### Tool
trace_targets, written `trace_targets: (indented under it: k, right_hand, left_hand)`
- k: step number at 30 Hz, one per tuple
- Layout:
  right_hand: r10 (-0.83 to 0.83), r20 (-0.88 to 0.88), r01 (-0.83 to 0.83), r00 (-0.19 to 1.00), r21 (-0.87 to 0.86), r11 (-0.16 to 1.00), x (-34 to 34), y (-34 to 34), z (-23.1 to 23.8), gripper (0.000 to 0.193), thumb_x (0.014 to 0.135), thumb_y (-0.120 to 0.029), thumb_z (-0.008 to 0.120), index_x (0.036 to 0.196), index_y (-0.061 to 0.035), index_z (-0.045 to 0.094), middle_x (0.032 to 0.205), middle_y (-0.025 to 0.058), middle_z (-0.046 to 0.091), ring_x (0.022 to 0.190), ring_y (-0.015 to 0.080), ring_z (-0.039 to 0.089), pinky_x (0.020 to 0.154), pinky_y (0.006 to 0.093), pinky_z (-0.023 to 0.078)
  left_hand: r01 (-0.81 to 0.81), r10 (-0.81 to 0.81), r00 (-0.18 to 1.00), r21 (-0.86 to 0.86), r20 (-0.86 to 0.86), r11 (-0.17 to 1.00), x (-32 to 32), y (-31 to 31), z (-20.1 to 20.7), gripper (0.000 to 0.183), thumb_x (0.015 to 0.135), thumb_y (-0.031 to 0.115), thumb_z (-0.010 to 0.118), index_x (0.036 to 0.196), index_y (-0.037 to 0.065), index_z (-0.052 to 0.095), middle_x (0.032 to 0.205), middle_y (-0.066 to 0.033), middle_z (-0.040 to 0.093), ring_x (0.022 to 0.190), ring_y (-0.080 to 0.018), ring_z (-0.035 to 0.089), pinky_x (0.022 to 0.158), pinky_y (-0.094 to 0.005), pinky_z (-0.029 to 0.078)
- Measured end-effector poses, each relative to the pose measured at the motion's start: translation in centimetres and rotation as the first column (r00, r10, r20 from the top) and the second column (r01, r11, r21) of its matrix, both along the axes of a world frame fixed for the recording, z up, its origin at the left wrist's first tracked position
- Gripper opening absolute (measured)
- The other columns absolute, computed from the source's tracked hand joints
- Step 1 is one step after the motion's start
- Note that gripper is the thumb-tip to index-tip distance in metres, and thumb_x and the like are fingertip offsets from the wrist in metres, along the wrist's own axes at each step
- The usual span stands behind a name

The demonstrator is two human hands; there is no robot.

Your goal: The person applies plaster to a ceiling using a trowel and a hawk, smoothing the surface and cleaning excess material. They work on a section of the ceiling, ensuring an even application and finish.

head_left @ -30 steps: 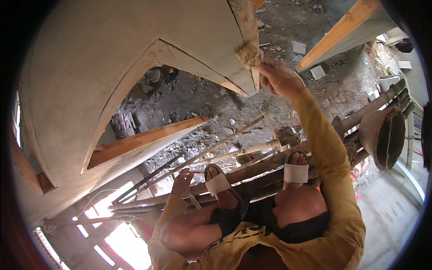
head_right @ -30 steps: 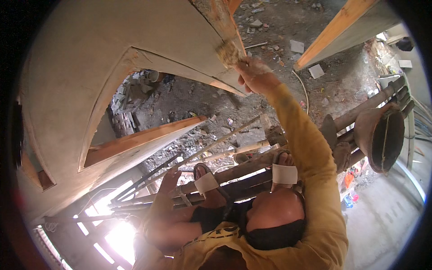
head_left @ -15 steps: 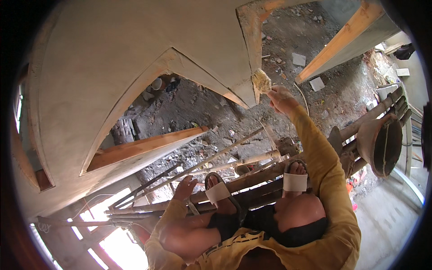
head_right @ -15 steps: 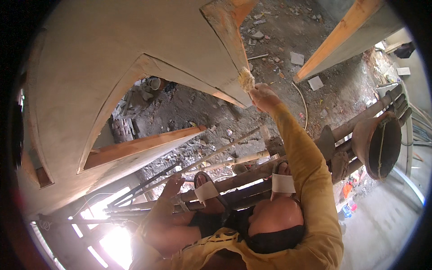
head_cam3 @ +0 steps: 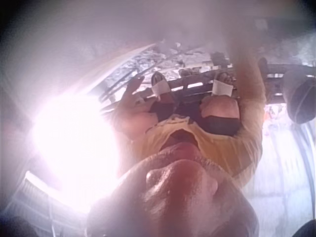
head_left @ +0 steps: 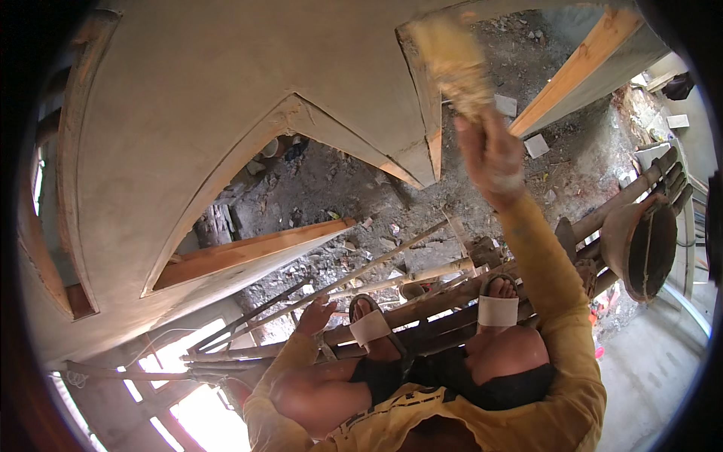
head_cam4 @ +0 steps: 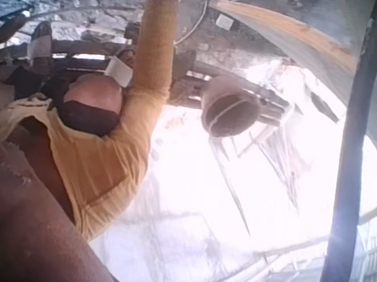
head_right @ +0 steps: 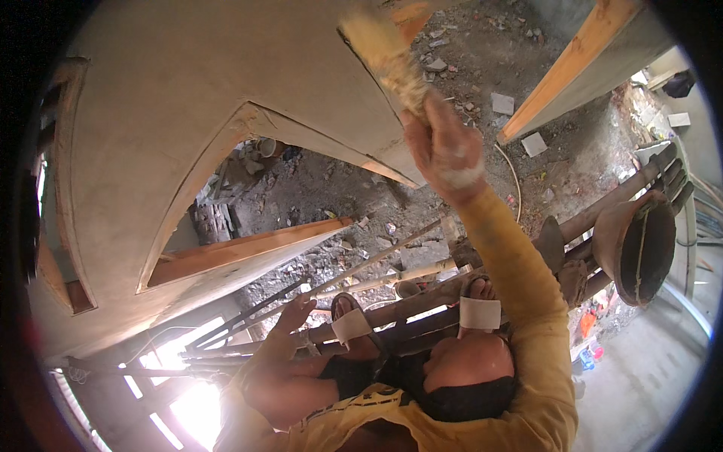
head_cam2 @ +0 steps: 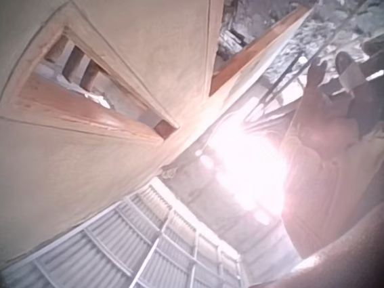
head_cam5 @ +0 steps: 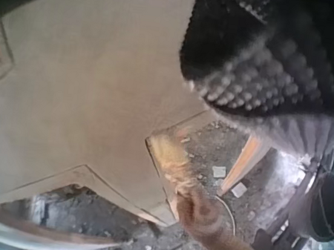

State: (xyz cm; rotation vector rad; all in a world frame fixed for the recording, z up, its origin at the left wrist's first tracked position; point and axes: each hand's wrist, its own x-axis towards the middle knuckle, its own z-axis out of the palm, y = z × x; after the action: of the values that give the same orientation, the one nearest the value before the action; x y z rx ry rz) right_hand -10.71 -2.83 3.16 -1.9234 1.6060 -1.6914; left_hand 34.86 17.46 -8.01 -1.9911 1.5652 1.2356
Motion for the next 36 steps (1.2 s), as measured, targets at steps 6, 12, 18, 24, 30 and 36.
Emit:
trace_targets:
  k: [6,12,18,24,30,36]
  right_hand:
    - [-0.092,-0.440,0.196,0.893,0.198,0.960,-1.8,2.9,-17.0,0.037,0.089,-0.018,0.059,0.122,-0.0056,0.047,0.090,0.0177,0.066,0.062,0.0317,0.064,0.049,0.0385,0.050]
    - [-0.096,-0.190,0.092,0.977,-0.033,0.995,0.3,1.2,-7.9,0.041,0.086,-0.013,0.064,0.121,-0.0007,0.047,0.094,0.0188,0.065,0.065,0.0318,0.065,0.053,0.0368,0.052]
    - [-0.085,-0.331,0.160,0.940,0.207,0.965,0.0,-0.1,-14.0,0.045,0.086,-0.017,0.061,0.127,-0.0090,0.045,0.099,0.0142,0.066,0.068,0.0301,0.066,0.054,0.0365,0.052]
    - [0.123,-0.221,0.131,0.968,0.854,0.503,-1.2,4.8,-27.2,0.035,0.089,-0.022,0.054,0.123,-0.0131,0.048,0.090,0.0172,0.065,0.075,0.0347,0.064,0.060,0.0416,0.051]
    - [0.002,-0.075,0.041,0.997,0.571,0.820,-1.1,10.8,-16.9,0.028,0.088,-0.024,0.057,0.112,-0.0109,0.054,0.079,0.0164,0.063,0.069,0.0341,0.063,0.057,0.0408,0.049]
    - [-0.105,-0.391,0.367,0.914,0.690,0.624,-7.7,27.5,-14.3,0.034,0.085,-0.031,0.059,0.108,-0.0059,0.055,0.078,0.0141,0.064,0.067,0.0357,0.062,0.060,0.0439,0.049]
  left_hand:
    - [-0.036,0.036,0.999,-0.019,0.010,0.999,-0.2,0.8,-1.1,0.060,0.088,0.047,0.054,0.124,-0.002,0.052,0.119,-0.0198,0.059,0.109,-0.0322,0.058,0.094,-0.0383,0.043]
    - [-0.036,0.036,0.999,0.028,0.010,0.999,0.4,2.4,0.5,0.051,0.090,0.043,0.054,0.119,0.001,0.055,0.114,-0.0200,0.061,0.103,-0.0327,0.061,0.088,-0.0393,0.047]
    - [-0.154,0.153,0.988,-0.084,-0.013,0.984,-0.7,1.8,0.9,0.052,0.089,0.041,0.055,0.121,0.000,0.053,0.114,-0.0216,0.061,0.101,-0.0322,0.062,0.089,-0.0394,0.047]
    - [-0.208,0.208,0.978,0.006,0.016,0.978,-0.2,5.9,0.3,0.048,0.088,0.038,0.058,0.120,0.002,0.054,0.115,-0.0187,0.061,0.105,-0.0294,0.060,0.089,-0.0378,0.046]
    - [0.201,-0.199,0.979,-0.111,0.034,0.973,6.8,7.6,-2.7,0.048,0.092,0.040,0.052,0.123,0.004,0.051,0.117,-0.0172,0.059,0.105,-0.0307,0.059,0.090,-0.0373,0.046]
    - [-0.003,0.002,1.000,-0.053,-0.010,0.999,1.1,-0.5,-2.1,0.042,0.091,0.037,0.053,0.108,-0.002,0.055,0.102,-0.0219,0.062,0.101,-0.0345,0.059,0.088,-0.0410,0.044]
